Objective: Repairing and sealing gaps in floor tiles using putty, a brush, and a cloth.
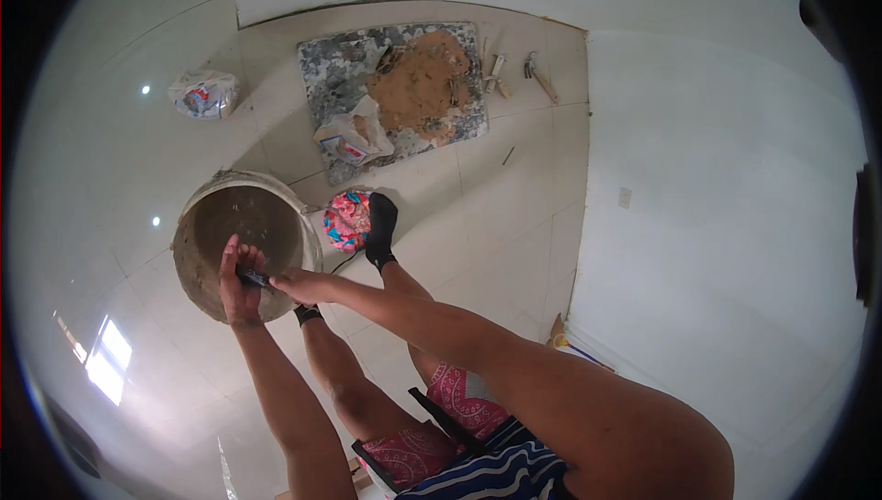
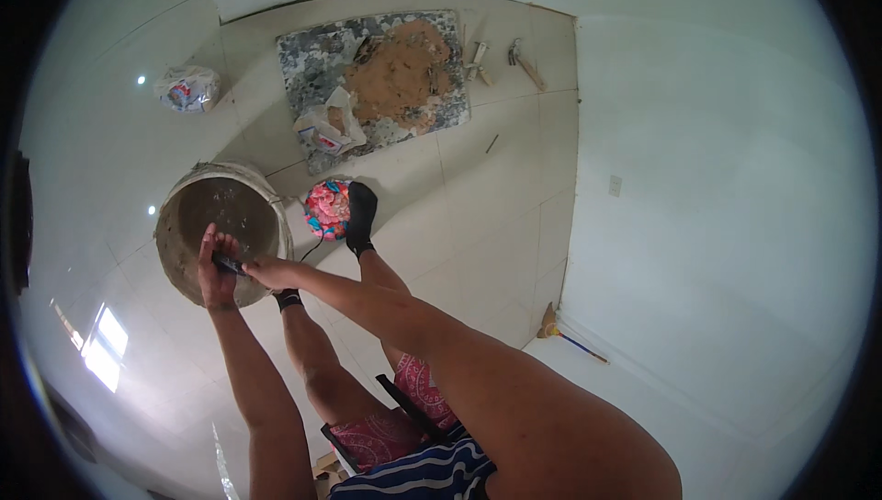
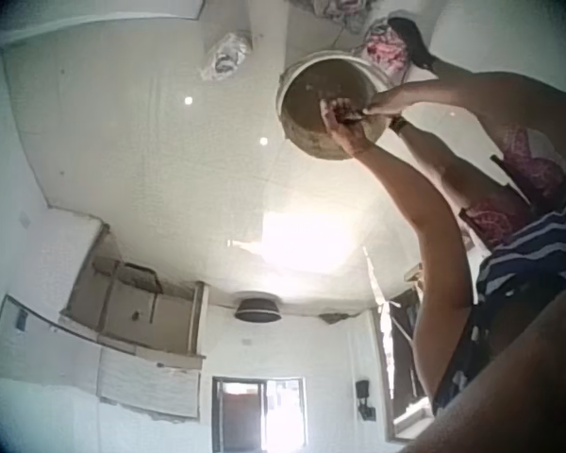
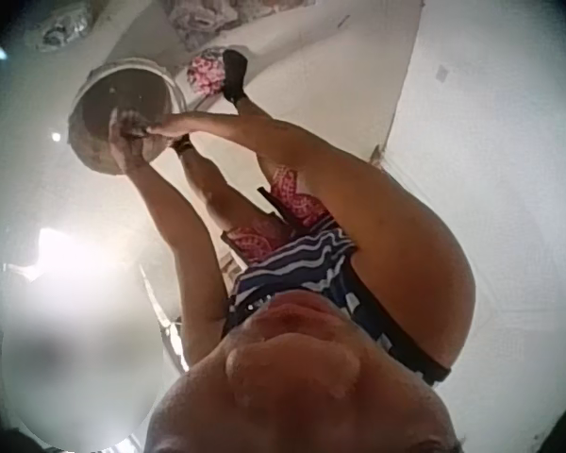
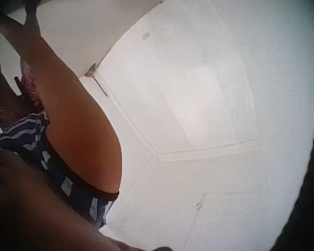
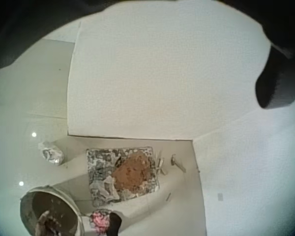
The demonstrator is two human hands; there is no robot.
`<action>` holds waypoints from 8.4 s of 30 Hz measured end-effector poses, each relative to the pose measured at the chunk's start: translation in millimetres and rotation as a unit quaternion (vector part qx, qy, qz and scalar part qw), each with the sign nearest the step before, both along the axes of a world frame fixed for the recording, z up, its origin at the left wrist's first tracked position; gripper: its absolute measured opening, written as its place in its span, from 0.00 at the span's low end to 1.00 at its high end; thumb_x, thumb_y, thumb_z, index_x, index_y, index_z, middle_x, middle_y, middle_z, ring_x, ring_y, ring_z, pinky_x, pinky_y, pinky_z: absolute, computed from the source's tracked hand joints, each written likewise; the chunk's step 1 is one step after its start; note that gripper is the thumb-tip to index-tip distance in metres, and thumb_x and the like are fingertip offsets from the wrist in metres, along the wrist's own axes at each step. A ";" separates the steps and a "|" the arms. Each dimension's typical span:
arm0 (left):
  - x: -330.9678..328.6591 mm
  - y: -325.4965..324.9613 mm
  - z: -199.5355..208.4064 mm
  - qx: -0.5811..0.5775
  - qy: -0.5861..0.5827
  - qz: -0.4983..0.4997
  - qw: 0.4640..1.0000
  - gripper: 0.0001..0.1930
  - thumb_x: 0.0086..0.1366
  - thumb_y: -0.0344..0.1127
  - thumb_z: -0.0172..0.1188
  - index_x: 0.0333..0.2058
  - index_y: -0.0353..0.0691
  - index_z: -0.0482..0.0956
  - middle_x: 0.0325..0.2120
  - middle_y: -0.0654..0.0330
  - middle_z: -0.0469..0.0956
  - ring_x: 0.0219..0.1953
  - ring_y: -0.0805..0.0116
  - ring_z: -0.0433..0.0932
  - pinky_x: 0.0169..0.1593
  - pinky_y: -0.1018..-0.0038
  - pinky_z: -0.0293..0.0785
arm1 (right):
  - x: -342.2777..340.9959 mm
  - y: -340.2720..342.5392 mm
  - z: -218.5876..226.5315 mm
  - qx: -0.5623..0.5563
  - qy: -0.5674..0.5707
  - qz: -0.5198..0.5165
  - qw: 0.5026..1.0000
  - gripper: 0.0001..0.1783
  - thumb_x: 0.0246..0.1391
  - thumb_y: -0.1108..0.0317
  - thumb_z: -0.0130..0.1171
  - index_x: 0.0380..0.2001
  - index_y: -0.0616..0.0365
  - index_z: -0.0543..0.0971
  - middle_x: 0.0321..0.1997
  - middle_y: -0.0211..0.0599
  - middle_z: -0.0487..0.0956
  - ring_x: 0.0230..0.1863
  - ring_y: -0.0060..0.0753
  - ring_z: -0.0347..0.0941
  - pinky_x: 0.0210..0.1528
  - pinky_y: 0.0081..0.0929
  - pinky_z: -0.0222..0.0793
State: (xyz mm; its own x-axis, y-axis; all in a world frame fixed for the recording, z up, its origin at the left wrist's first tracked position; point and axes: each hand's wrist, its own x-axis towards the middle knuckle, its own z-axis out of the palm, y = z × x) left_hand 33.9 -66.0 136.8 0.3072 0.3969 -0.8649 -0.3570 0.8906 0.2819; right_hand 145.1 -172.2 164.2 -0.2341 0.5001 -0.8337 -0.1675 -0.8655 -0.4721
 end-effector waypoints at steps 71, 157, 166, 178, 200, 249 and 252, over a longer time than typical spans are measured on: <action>-42.5 28.8 28.4 0.250 0.203 -0.325 0.889 0.18 0.68 0.44 0.45 0.22 0.41 0.69 0.18 0.65 0.63 0.23 0.73 0.64 0.30 0.70 0.65 | 14.1 35.9 67.7 -0.199 0.230 -0.038 0.952 0.09 0.45 0.65 0.58 0.24 0.54 0.69 0.13 0.20 0.61 0.11 0.13 0.53 0.12 0.19 0.45; 249.9 -345.5 169.1 0.535 0.200 -0.590 0.571 0.20 0.59 0.39 0.60 0.45 0.35 0.67 0.28 0.57 0.74 0.26 0.64 0.74 0.32 0.69 0.70 | 134.4 -663.7 143.8 -0.192 -0.464 -0.411 0.761 0.11 0.57 0.61 0.51 0.35 0.57 0.69 0.32 0.46 0.76 0.33 0.44 0.75 0.36 0.35 0.69; 168.7 -284.8 99.3 0.413 0.350 -0.717 0.439 0.25 0.50 0.43 0.63 0.41 0.32 0.70 0.33 0.43 0.77 0.39 0.43 0.77 0.43 0.58 0.70 | 59.5 -695.2 167.7 -0.222 -0.332 -0.454 0.797 0.14 0.56 0.59 0.51 0.36 0.59 0.69 0.32 0.51 0.75 0.35 0.48 0.73 0.37 0.39 0.67; 260.4 -359.8 78.1 0.509 0.375 -0.651 0.420 0.23 0.61 0.46 0.51 0.46 0.31 0.72 0.38 0.40 0.77 0.42 0.41 0.75 0.45 0.54 0.69 | 147.2 -816.7 122.8 -0.153 -0.347 -0.468 0.798 0.11 0.57 0.63 0.50 0.37 0.60 0.68 0.32 0.50 0.74 0.35 0.46 0.73 0.38 0.37 0.68; 471.1 -543.2 89.2 0.387 -0.204 -0.478 0.761 0.04 0.67 0.33 0.49 0.39 0.43 0.68 0.28 0.58 0.75 0.21 0.74 0.70 0.19 0.81 0.63 | 342.9 -969.1 -84.7 -0.072 -0.539 -0.474 0.692 0.08 0.59 0.66 0.49 0.36 0.59 0.67 0.28 0.38 0.71 0.30 0.29 0.67 0.36 0.28 0.66; 509.6 -417.3 -186.4 0.389 0.460 -0.736 0.310 0.19 0.55 0.31 0.51 0.47 0.40 0.69 0.41 0.40 0.73 0.45 0.42 0.74 0.48 0.55 0.72 | 593.4 -760.4 -198.5 0.023 -0.314 -0.487 0.815 0.09 0.61 0.67 0.49 0.41 0.58 0.67 0.30 0.32 0.71 0.29 0.19 0.67 0.27 0.18 0.63; 515.2 -392.0 -192.7 0.386 0.428 -0.771 0.271 0.15 0.55 0.31 0.52 0.43 0.39 0.73 0.42 0.44 0.74 0.46 0.43 0.74 0.49 0.57 0.72 | 588.8 -761.0 -217.0 -0.006 -0.323 -0.476 0.818 0.08 0.60 0.68 0.49 0.40 0.57 0.68 0.29 0.33 0.73 0.28 0.19 0.67 0.27 0.19 0.63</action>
State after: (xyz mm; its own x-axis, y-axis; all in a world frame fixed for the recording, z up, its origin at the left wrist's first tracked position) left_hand 549.1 -458.0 -55.8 0.4409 0.5321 -0.7228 0.7622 -0.6473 -0.0115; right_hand 734.0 -933.2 -52.8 0.7474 0.1908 -0.6364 -0.4877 -0.4929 -0.7206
